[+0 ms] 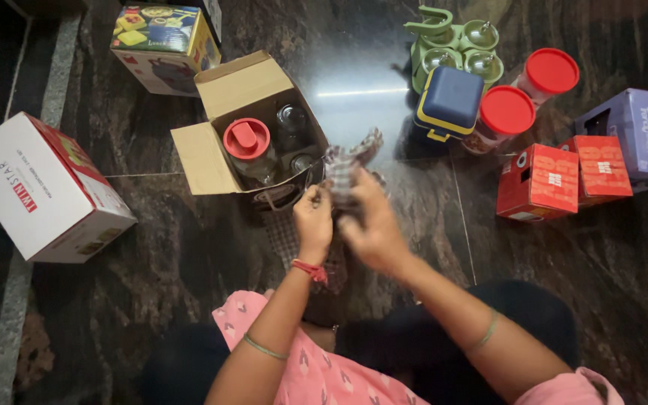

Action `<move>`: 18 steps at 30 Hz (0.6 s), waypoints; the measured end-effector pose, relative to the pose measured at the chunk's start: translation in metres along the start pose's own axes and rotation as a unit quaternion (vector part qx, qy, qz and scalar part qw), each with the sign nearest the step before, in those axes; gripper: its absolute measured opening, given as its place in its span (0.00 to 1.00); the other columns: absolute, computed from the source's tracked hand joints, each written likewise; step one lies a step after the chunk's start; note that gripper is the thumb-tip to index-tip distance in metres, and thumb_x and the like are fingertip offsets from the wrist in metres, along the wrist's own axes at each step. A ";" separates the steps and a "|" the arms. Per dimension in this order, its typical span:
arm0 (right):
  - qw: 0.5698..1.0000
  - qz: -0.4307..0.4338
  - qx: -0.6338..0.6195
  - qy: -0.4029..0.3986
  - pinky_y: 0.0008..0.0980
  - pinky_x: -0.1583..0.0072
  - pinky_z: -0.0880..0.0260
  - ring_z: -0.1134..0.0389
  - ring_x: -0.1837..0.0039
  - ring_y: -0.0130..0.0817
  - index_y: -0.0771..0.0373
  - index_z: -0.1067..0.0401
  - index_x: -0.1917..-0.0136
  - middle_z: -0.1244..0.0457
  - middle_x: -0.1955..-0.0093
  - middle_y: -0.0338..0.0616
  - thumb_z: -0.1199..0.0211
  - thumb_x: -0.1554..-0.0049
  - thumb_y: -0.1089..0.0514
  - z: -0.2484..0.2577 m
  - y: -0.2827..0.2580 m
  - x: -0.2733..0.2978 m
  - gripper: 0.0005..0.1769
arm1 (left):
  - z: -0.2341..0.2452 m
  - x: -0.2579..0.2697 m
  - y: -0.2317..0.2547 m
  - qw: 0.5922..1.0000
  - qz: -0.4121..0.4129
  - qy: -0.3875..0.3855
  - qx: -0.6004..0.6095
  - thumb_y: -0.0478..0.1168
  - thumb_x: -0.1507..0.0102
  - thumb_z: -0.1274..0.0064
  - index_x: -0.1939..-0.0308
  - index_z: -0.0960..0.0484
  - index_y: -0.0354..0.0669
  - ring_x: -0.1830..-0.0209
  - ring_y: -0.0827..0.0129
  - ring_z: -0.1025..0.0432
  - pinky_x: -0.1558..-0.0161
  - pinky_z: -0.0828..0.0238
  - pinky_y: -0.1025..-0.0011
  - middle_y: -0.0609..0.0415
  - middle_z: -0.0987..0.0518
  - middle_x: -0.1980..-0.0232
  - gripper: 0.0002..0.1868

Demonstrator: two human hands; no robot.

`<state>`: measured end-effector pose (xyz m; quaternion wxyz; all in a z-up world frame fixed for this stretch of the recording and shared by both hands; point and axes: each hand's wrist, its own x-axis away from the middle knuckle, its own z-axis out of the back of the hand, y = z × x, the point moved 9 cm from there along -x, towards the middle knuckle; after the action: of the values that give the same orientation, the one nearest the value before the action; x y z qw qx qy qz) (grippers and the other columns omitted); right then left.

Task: The person wipes clear glass tumblers and a blue-and-yellow lunchbox with a checkered cloth, then places the glasses into a cardboard box and closes it. The person also wipes the box exterior and the lunchbox before setting them aside.

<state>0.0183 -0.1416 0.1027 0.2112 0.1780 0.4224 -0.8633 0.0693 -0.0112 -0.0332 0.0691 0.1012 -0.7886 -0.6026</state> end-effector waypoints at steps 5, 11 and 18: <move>0.952 0.077 0.294 -0.044 0.70 0.27 0.53 0.53 0.21 0.69 0.69 0.44 0.30 0.50 0.24 0.64 0.36 0.52 0.63 -0.037 -0.013 0.013 0.37 | 0.004 0.001 0.011 0.999 -0.004 0.016 -0.052 0.46 0.28 0.47 0.70 0.25 0.36 0.70 0.84 0.44 0.71 0.47 0.77 0.67 0.35 0.71 0.19; 0.993 -0.021 0.116 -0.025 0.47 0.32 0.35 0.39 0.29 0.61 0.67 0.45 0.23 0.41 0.28 0.60 0.31 0.49 0.64 -0.003 0.019 -0.013 0.43 | -0.013 0.017 0.045 0.984 -0.025 -0.014 -0.175 0.48 0.33 0.41 0.75 0.28 0.36 0.74 0.79 0.45 0.73 0.47 0.74 0.63 0.38 0.75 0.23; 0.969 -0.108 -0.141 -0.174 0.38 0.33 0.32 0.31 0.34 0.47 0.63 0.43 0.24 0.35 0.33 0.54 0.20 0.61 0.56 0.025 0.044 -0.035 0.56 | -0.045 0.028 0.107 0.973 -0.122 -0.157 -0.113 0.49 0.33 0.39 0.72 0.26 0.36 0.69 0.75 0.38 0.68 0.41 0.73 0.56 0.31 0.66 0.22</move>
<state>0.0675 -0.1788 0.1051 0.2103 -0.0530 0.5136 -0.8302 0.0446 -0.0333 0.0814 -0.1186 0.0922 -0.6979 -0.7002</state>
